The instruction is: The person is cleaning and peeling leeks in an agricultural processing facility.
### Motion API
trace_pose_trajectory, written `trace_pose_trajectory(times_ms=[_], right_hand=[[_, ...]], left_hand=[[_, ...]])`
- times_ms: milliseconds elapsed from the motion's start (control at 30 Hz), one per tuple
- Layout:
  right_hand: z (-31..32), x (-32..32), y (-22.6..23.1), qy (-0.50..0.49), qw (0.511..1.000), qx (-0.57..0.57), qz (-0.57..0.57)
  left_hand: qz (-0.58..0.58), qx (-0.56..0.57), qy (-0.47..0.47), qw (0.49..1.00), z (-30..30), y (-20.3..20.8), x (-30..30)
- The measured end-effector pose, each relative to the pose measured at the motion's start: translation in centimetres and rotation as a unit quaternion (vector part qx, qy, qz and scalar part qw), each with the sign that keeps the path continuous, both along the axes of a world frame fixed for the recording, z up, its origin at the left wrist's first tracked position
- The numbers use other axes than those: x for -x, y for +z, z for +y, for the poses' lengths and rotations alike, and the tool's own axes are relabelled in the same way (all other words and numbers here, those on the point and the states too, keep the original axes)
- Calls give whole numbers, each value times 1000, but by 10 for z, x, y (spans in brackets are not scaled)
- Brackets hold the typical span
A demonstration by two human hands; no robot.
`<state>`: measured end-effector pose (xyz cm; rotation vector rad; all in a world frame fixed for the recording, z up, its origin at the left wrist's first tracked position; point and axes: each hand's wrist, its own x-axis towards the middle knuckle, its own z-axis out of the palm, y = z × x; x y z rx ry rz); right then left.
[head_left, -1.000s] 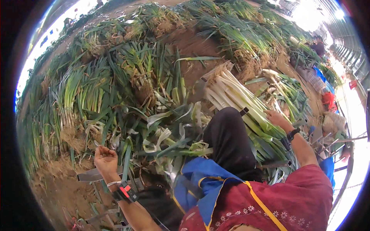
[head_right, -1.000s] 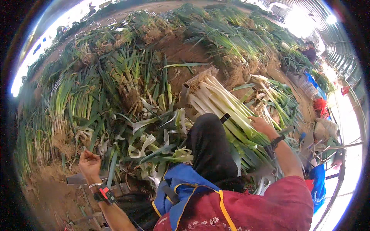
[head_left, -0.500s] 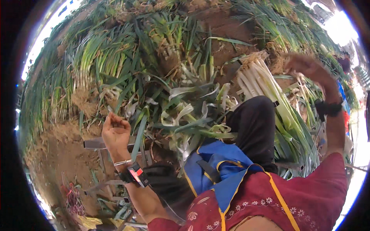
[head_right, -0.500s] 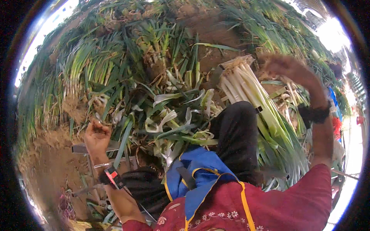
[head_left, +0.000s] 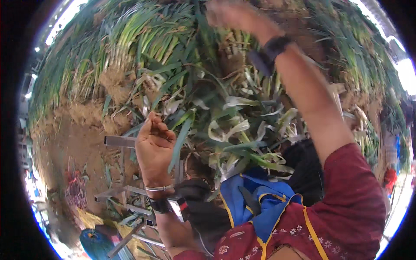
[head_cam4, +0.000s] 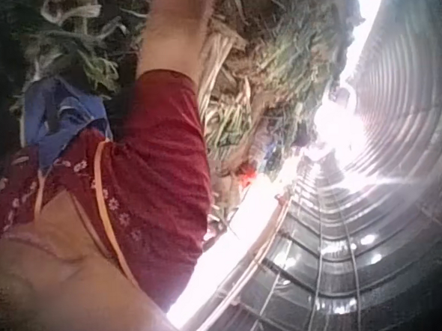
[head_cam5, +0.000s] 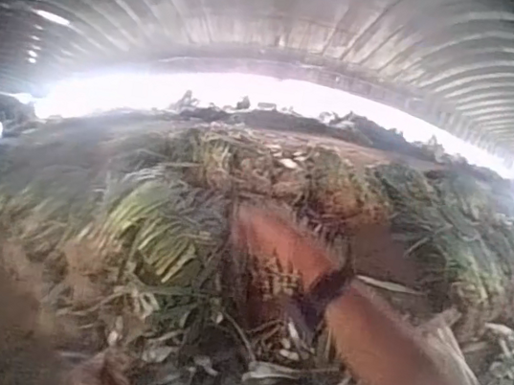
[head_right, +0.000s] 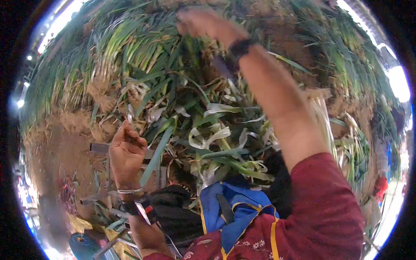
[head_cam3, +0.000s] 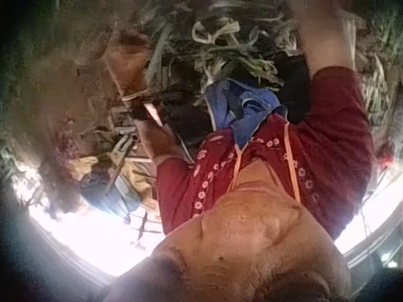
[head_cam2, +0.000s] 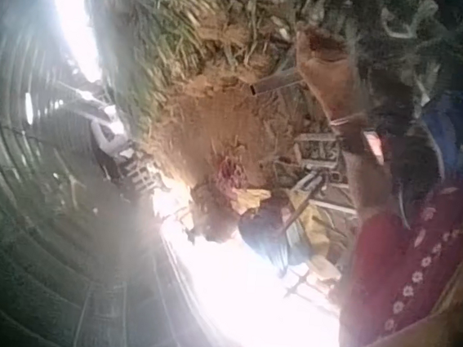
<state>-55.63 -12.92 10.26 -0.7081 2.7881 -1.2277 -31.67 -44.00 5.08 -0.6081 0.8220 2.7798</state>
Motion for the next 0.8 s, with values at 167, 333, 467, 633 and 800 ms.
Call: trace_pose_trajectory(times_ms=[167, 333, 467, 633, 800], right_hand=[[-26, -34, -259, -193, 948, 41, -251], [4, -63, -411, -234, 846, -142, -457], [-114, -141, -348, -152, 885, -269, -349], [-77, -102, -362, 65, 913, -7, -403], [-29, -28, -362, -312, 944, 12, -107]], left_hand=[[-35, 21, 54, 998, -5, 4, -9], [-25, 31, 47, 998, 5, 22, 1], [-46, 42, 77, 995, 6, 8, 6], [-63, 36, 50, 996, 20, 11, 17], [-88, 62, 64, 992, 21, 9, 14]])
